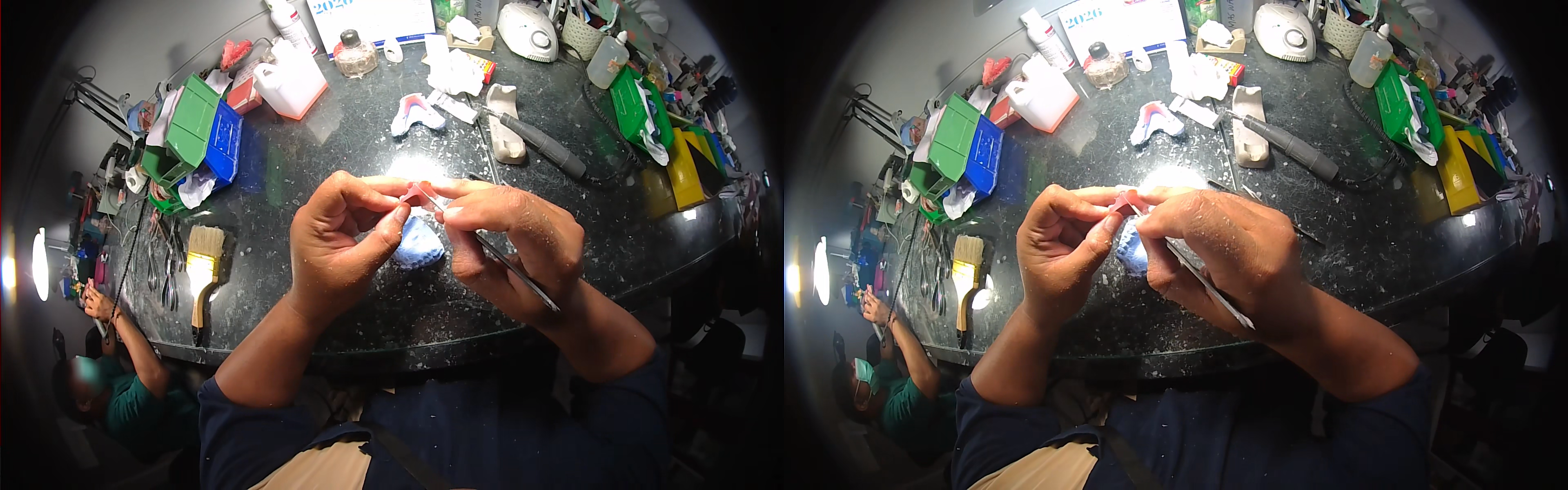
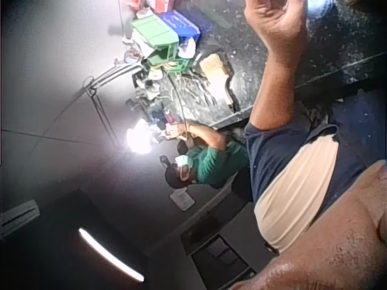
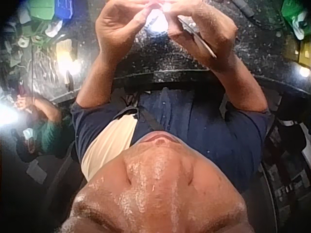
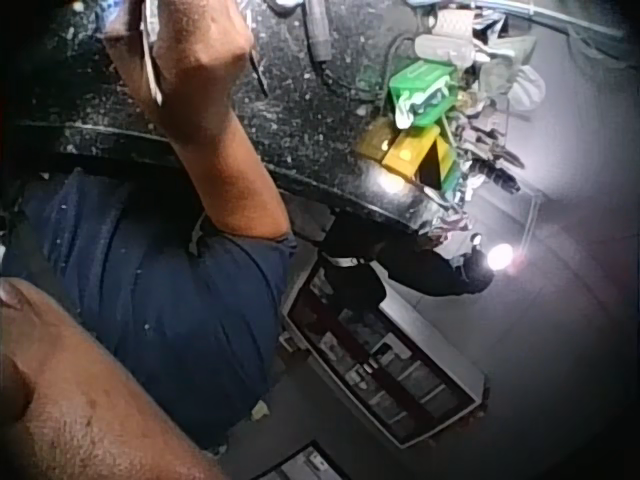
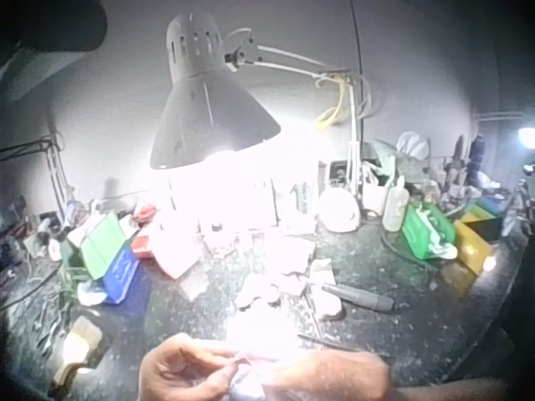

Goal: The person grinds a pink denture piece with a rotary tool, scrapes it with a carving tool, and tests its fit onto a dental cast before trimming it again using the rotary tool and carving tool.

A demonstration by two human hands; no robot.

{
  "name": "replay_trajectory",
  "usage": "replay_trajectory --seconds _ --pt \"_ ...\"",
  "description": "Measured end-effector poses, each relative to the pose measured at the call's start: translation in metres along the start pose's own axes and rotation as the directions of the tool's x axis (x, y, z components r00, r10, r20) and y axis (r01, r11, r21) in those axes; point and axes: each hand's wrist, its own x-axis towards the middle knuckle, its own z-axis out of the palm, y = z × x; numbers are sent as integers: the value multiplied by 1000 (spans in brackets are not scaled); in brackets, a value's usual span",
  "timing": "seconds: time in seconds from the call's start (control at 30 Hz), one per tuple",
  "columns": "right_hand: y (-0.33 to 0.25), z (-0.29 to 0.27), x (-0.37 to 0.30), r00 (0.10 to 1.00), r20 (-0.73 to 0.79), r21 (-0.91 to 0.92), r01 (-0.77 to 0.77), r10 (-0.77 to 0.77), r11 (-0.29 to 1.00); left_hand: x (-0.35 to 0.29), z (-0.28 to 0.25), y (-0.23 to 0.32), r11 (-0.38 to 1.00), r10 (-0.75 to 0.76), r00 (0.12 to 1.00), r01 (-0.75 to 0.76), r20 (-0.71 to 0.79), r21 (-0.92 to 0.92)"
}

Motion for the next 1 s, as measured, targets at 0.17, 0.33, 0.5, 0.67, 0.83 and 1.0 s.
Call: replay_trajectory --seconds 0.17,0.33,0.5,0.67,0.83,1.0 --pt "2 -1 -2 1000 26 12 -17 17 1000 -1 1 -1 1000 -21 1000 21 -1 16" --pt "4 0 -2 999 33 13 -19 19 1000 0 0 -3 999 -19 1000 19 4 35" --pt "4 -1 -2 999 41 20 -12 11 1000 1 1 -2 999 -43 999 43 1 28" --pt "5 -3 -4 996 -58 136 -56 64 989 4 -3 0 984 -102 994 97 -31 -152" --pt "9 -7 2 980 -2 65 -200 200 978 1 -1 9 956 -226 973 211 -51 -204" --pt "5 -7 3 916 164 135 -389 367 911 -3 3 14 958 -167 986 168 28 -231"
